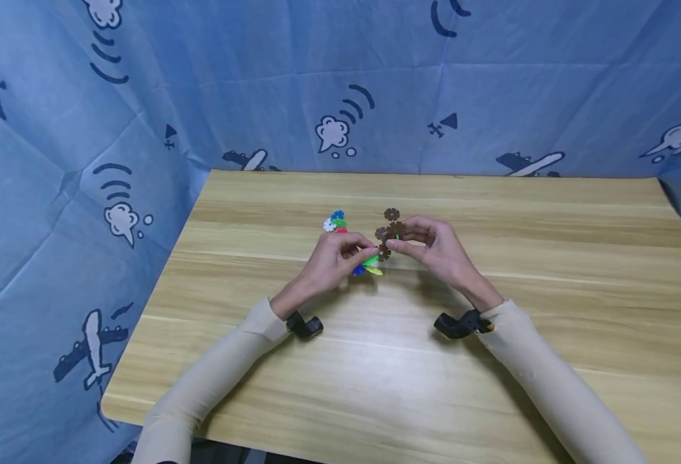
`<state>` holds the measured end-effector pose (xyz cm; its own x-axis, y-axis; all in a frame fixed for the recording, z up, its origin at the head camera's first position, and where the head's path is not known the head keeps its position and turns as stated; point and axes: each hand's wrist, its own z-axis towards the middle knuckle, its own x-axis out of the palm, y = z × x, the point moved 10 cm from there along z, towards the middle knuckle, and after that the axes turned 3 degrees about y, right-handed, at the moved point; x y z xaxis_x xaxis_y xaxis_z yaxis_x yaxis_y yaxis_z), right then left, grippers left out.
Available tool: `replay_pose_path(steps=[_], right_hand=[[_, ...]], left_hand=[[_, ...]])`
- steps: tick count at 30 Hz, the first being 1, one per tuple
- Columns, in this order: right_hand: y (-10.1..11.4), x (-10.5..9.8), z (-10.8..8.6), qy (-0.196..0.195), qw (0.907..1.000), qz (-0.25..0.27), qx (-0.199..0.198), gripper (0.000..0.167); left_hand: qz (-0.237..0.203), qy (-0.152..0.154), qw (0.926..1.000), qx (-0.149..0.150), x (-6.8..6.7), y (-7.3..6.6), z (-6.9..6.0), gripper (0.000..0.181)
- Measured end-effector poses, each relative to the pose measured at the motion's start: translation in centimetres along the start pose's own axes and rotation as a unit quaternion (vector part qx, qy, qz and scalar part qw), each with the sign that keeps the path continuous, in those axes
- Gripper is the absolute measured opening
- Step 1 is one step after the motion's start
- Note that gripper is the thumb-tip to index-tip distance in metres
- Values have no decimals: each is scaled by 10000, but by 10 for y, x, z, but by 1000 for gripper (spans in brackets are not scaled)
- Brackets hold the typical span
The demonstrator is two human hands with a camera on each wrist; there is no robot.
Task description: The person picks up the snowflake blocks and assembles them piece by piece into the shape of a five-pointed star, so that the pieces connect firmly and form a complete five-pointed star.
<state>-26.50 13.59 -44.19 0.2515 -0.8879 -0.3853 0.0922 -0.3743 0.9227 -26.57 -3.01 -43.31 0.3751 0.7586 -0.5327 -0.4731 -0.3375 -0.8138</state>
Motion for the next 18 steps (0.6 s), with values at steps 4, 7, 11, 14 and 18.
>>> replay_pose_path(steps=[4, 7, 11, 14, 18], right_hand=[[0, 0, 0, 28, 9999, -154, 48, 46], [2, 1, 2, 62, 9998, -205, 17, 45], [4, 1, 3, 69, 9996, -271, -44, 44], [4, 0, 4, 66, 9999, -74, -106, 42], [5, 2, 5, 90, 9989, 400, -205, 39]], left_hand=[[51, 34, 10000, -51, -1, 1, 0, 17], [77, 67, 9998, -141, -3, 3, 0, 17], [77, 78, 9997, -203, -4, 4, 1, 17], [26, 104, 9998, -193, -4, 3, 1, 16], [-27, 143, 9996, -260, -2, 5, 1, 15]])
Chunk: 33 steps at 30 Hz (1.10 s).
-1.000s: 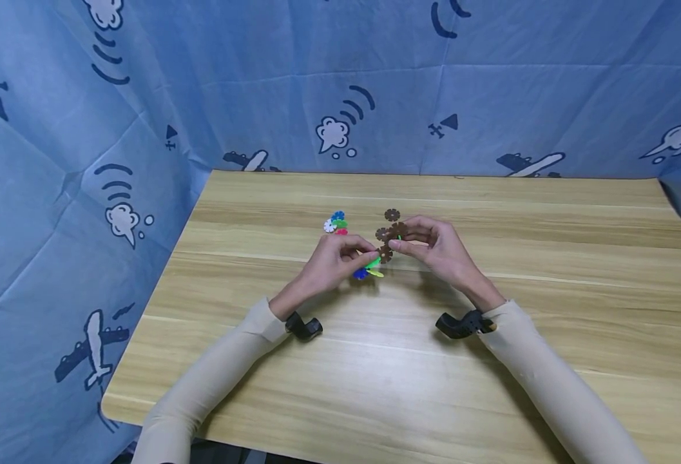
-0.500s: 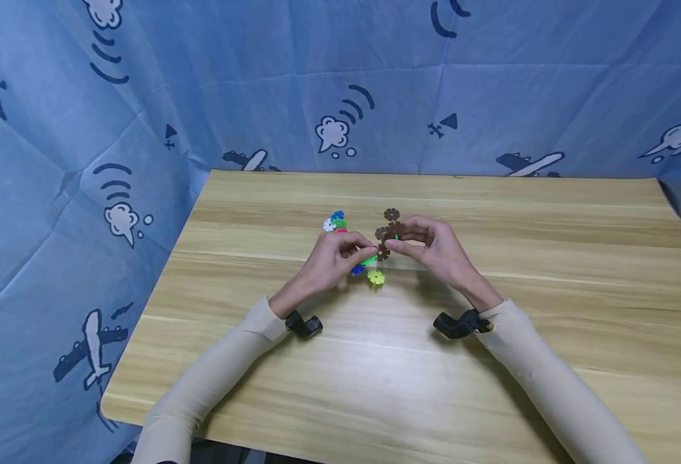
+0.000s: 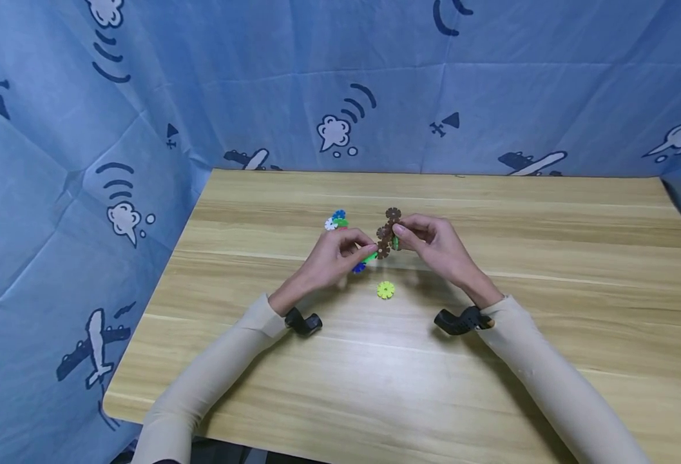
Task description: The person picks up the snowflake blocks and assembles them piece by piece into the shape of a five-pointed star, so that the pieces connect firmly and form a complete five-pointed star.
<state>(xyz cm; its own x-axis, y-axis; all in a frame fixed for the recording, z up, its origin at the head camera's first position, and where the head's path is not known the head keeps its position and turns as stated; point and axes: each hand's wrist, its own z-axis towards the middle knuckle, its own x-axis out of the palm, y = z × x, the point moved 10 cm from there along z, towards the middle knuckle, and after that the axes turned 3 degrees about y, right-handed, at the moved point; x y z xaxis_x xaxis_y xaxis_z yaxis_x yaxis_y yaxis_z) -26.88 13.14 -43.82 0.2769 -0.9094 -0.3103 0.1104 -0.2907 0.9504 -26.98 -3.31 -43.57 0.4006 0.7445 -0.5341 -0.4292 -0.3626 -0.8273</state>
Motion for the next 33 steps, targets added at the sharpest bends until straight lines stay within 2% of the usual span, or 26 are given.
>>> replay_pose_path(steps=[5, 8, 11, 17, 21, 28, 33], right_hand=[[-3, 1, 0, -20, 9993, 351, 84, 38], [-2, 1, 1, -90, 9998, 154, 47, 38], [0, 0, 1, -156, 9999, -22, -40, 37], [1, 2, 2, -171, 9998, 38, -45, 33], [4, 5, 2, -141, 9999, -1, -98, 33], [10, 6, 2, -215, 9980, -544, -242, 30], [14, 6, 2, -258, 9975, -613, -257, 26]], left_hand=[[-477, 158, 9985, -226, 6, 5, 0, 19], [-908, 285, 9943, -476, 9, 11, 0, 25], [-1109, 341, 9909, -681, 11, 15, 0, 31], [-1172, 361, 9884, -896, 10, 19, -1, 36], [-1250, 387, 9872, -914, 10, 19, -2, 37], [-1274, 412, 9866, -934, 11, 21, -1, 39], [-1238, 404, 9864, -1007, 11, 21, 0, 42]])
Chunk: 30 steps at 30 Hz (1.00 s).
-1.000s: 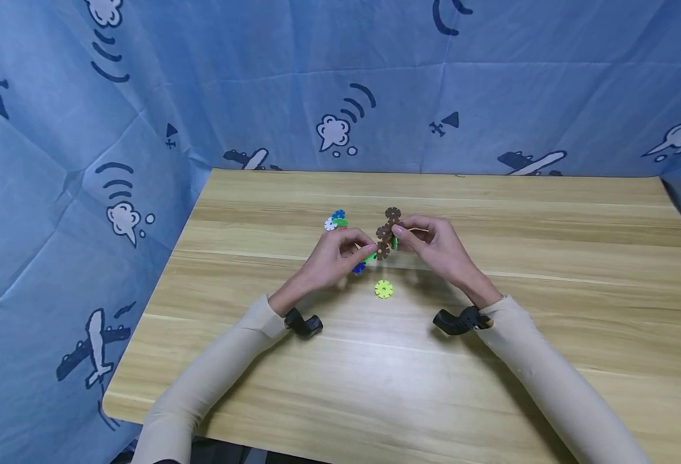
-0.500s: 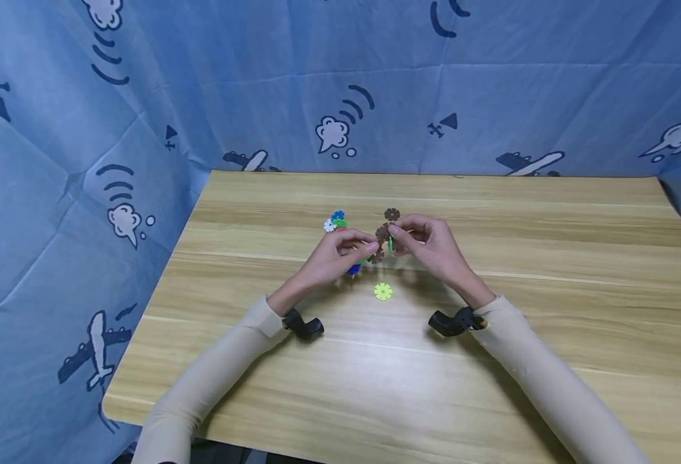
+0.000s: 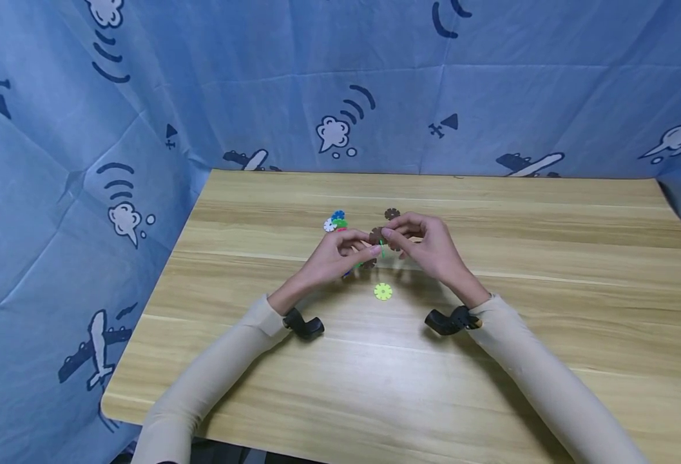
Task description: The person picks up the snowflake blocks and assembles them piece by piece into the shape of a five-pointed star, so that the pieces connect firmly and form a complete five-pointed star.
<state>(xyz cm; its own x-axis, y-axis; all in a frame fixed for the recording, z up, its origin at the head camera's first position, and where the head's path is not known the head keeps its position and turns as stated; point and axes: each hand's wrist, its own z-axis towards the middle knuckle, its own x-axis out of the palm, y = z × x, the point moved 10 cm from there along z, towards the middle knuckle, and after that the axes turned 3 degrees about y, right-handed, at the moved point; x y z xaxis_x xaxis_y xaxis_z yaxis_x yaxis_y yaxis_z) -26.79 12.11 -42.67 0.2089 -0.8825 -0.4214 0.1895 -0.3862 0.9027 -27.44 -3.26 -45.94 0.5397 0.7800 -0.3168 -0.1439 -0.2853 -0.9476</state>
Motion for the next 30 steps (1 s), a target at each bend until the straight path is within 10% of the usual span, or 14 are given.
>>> replay_pose_path(steps=[17, 30], right_hand=[[5, -11, 4, -52, 9995, -269, -135, 32], [-26, -34, 12, -206, 9968, -575, 512, 30]], left_hand=[[37, -268, 9988, -414, -12, 8, -4, 49], [-196, -577, 9956, -713, -24, 17, -8, 53]])
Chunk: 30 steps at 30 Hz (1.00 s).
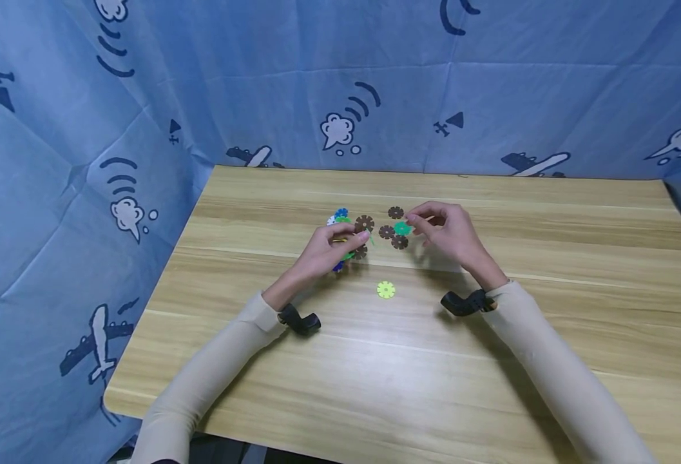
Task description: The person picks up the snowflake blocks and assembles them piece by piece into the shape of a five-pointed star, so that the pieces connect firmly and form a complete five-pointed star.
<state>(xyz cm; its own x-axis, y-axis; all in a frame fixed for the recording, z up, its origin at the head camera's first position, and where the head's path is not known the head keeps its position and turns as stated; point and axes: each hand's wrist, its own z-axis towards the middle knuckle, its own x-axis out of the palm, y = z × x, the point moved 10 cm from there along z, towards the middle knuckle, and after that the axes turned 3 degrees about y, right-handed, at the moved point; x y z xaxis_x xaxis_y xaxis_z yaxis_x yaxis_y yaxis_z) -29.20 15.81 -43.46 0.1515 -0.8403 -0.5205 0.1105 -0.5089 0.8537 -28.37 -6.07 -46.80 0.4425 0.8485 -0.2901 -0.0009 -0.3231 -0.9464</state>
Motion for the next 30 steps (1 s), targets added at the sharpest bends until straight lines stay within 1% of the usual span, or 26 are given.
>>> replay_pose_path(steps=[4, 7, 10, 13, 17, 22, 25, 30], right_hand=[[-10, 0, 3, 130, 9991, -289, 285, 29], [-16, 4, 5, 306, 9968, -618, 395, 27], [-20, 11, 6, 481, 9942, -866, 421, 26], [-24, 17, 6, 570, 9917, -1072, 416, 28], [-24, 21, 7, 567, 9895, -1276, 362, 33], [-23, 23, 9, 502, 9877, -1427, 396, 36], [-23, 24, 10, 448, 9870, -1491, 404, 35], [-24, 25, 12, 364, 9863, -1564, 381, 32]], left_hand=[[1, 4, 10000, 2, -1, 1, 0, 53], [-62, 8, 10000, -27, -1, 1, 0, 54], [-137, -11, 9999, -81, -2, 2, 1, 57], [-163, -22, 9998, -101, -3, 3, 1, 58], [-206, -69, 9997, -120, -4, 4, 0, 57], [-399, -49, 9992, 27, -4, 2, -1, 45], [-487, -33, 9987, 114, -4, 0, -1, 40], [-553, -19, 9984, 154, -4, 0, -2, 37]])
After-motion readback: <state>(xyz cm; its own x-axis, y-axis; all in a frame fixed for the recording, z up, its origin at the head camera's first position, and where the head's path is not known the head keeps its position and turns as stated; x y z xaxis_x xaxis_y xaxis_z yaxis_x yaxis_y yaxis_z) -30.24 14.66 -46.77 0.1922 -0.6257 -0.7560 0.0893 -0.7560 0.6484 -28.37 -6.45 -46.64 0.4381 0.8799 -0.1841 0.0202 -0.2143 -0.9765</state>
